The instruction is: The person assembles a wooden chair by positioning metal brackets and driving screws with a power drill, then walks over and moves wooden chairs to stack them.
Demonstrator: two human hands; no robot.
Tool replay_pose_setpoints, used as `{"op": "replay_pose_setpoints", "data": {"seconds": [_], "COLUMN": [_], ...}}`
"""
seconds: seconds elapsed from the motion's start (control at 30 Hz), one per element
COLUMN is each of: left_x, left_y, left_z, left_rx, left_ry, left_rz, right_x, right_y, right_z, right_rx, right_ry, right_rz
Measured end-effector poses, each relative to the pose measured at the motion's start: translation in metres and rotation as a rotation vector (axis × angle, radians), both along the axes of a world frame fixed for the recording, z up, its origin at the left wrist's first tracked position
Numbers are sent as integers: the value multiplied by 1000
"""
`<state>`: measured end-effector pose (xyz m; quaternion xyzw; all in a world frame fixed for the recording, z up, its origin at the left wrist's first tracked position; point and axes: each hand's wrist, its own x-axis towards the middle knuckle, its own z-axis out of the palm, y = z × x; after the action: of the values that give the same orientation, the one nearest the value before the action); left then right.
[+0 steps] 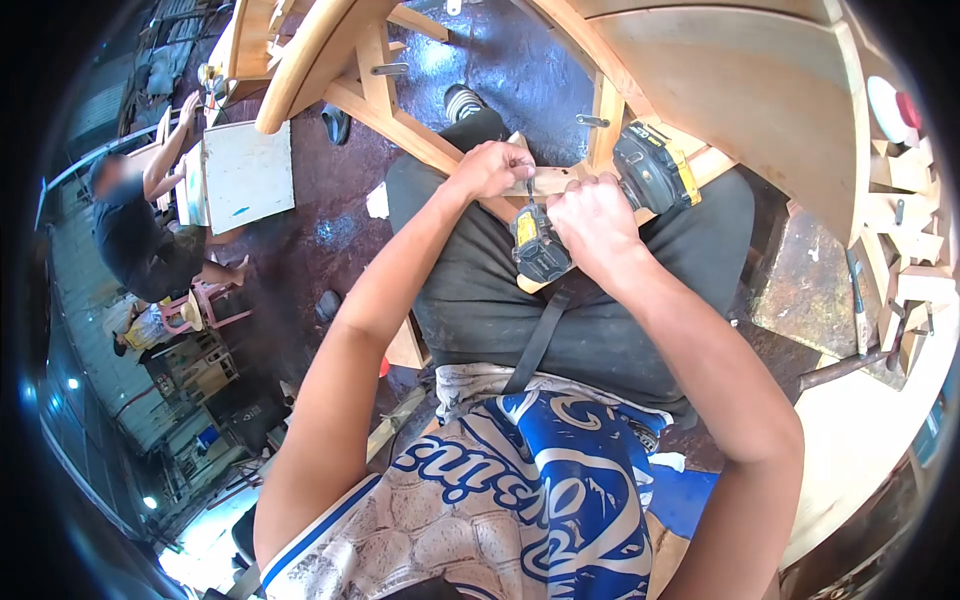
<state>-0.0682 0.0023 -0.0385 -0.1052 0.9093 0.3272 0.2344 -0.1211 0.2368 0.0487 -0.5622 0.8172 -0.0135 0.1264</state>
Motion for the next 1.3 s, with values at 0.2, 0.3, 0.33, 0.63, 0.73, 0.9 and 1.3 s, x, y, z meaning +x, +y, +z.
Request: {"op": "replay_pose_setpoints", "data": {"seconds": [0.2, 0.3, 0.33, 0.63, 0.73, 0.9, 1.3], "left_x": [4, 3, 3, 0, -3, -3, -3], "left_y": [-2, -1, -2, -6, -5, -1, -1], "left_z": [-8, -6, -9, -22, -15, -12, -7], "left_rx": [-62, -135, -119, -27, -93, -95, -109], "left_ry": [177, 92, 88, 121, 135, 148, 155], "left_rz": [-115, -123, -118, -19, -86, -63, -61], "right_x": [-11, -18, -19, -22, -18, -13, -8], "right_y": [0, -4, -4, -6, -7, -8, -17], "right_z": [8, 16, 17, 14, 19, 15, 21], "right_rx": [33, 94, 109, 124, 152, 196, 183], "right_ry": [-37, -105, -92, -72, -47, -33, -21], "right_rz": [93, 152, 169, 220, 219, 210, 162]}}
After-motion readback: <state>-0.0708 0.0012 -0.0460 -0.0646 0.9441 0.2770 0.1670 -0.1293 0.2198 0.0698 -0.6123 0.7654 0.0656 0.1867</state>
